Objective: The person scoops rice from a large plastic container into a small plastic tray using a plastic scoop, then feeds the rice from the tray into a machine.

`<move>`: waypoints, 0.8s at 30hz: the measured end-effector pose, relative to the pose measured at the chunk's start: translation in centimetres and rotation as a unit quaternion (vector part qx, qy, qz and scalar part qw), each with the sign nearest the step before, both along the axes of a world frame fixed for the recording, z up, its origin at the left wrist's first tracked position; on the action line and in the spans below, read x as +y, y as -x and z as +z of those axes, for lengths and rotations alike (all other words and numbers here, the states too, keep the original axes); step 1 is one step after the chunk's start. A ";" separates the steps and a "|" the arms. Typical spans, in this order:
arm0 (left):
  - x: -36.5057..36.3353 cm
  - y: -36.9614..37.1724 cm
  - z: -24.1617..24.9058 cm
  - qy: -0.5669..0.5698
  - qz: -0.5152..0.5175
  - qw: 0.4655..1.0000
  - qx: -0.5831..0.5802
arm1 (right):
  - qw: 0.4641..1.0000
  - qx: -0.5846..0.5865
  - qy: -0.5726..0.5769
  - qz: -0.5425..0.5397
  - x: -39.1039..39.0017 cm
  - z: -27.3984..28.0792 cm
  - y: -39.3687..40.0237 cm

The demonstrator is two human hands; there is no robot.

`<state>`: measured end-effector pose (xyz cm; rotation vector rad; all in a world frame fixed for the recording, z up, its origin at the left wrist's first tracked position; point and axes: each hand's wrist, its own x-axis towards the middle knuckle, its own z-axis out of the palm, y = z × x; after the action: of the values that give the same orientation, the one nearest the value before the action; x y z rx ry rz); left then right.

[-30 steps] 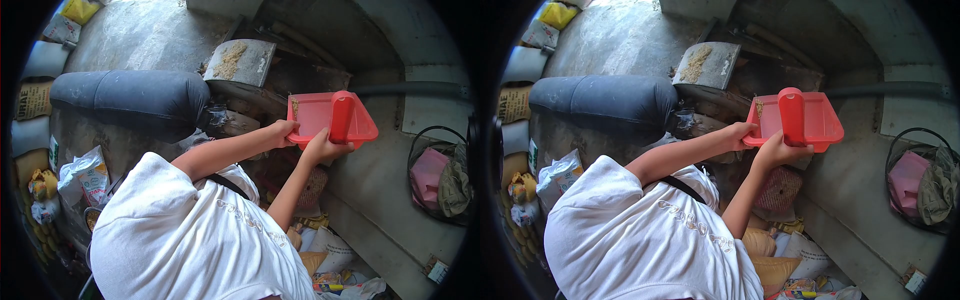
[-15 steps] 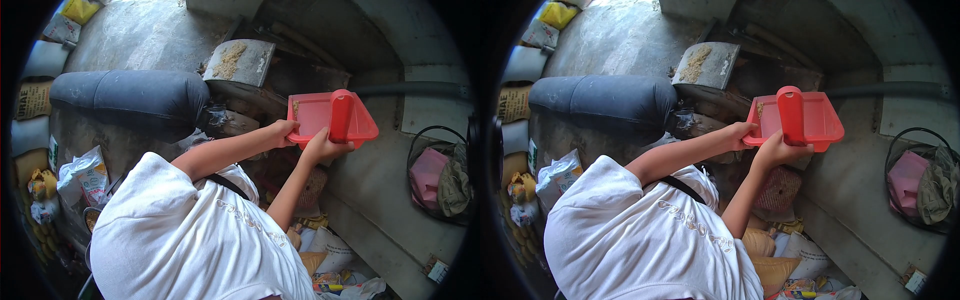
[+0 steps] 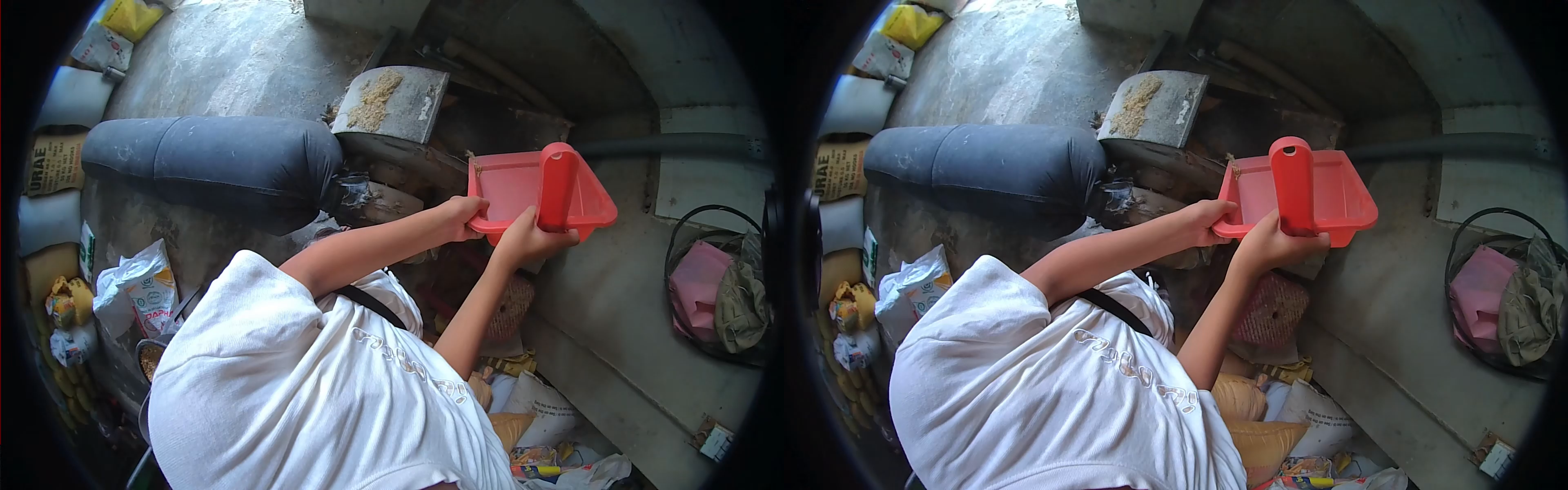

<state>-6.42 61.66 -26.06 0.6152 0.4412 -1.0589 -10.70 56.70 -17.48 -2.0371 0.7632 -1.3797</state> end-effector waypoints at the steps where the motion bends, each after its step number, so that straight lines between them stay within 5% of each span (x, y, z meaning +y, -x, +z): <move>1: 0.1 0.1 0.1 0.000 -0.001 1.000 0.000 | 1.000 0.001 0.002 -0.003 0.0 -0.1 0.1; 24: 0.2 0.4 0.4 0.003 -0.002 1.000 -0.011 | 1.000 -0.016 -0.013 0.003 0.5 0.5 0.5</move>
<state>-6.82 61.89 -25.71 0.6215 0.4173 -1.0561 -11.19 57.24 -16.97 -1.9912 0.7578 -1.3891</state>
